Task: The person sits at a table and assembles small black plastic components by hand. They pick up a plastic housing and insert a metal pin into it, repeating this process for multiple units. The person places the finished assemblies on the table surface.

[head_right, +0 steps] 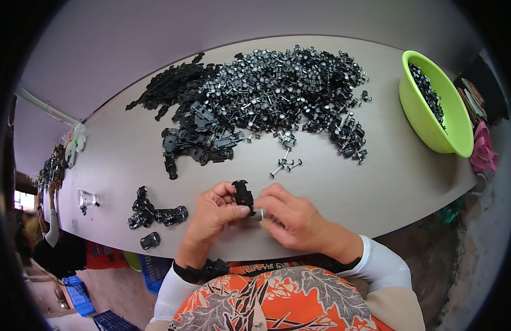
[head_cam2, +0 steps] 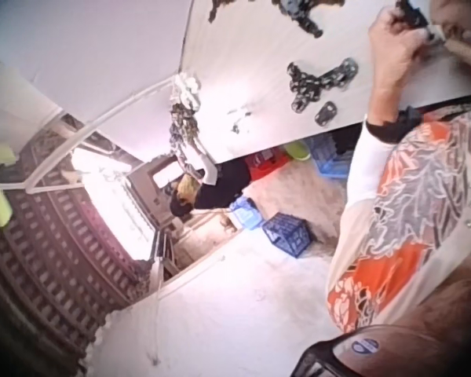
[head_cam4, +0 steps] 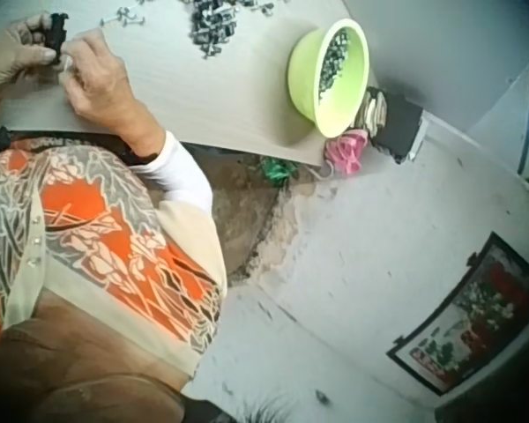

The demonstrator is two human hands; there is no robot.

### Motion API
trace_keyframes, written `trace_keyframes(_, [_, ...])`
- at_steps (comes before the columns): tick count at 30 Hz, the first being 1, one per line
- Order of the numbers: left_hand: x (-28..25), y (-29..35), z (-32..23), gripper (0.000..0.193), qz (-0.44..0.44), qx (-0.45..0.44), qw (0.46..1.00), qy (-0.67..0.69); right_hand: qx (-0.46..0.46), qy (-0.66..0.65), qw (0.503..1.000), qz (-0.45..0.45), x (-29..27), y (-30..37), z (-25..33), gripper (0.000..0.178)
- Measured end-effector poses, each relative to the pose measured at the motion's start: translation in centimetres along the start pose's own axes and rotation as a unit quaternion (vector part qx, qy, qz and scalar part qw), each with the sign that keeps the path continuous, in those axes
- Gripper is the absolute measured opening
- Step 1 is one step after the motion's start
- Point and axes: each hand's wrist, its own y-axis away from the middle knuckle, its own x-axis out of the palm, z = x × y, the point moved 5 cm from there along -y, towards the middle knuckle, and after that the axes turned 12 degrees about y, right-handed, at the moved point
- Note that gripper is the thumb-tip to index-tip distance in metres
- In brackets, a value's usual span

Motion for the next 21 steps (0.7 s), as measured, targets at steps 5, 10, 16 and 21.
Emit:
trace_keyframes(5, [1.9, 0.7, 1.1, 0.019, 0.050, -0.017, 0.997, 0.057, -0.045, 0.043, 0.998, 0.001, -0.3, 0.0, 0.7, 0.033])
trace_keyframes(10, [0.8, 0.3, 1.9, 0.016, -0.020, -0.028, 0.998, 0.046, -0.056, 0.077, 0.995, -0.042, -0.6, 0.5, 0.4, 0.032])
trace_keyframes(16, [2.0, 0.3, 2.7, 0.018, 0.011, -0.076, 0.983, 0.168, -0.079, 0.119, 0.988, -0.059, -0.7, 0.5, 1.0, 0.035])
trace_keyframes(21, [2.5, 0.5, 3.0, 0.018, 0.037, -0.116, 0.980, 0.158, -0.081, 0.157, 0.984, -0.030, -0.5, 0.9, 0.6, 0.036])
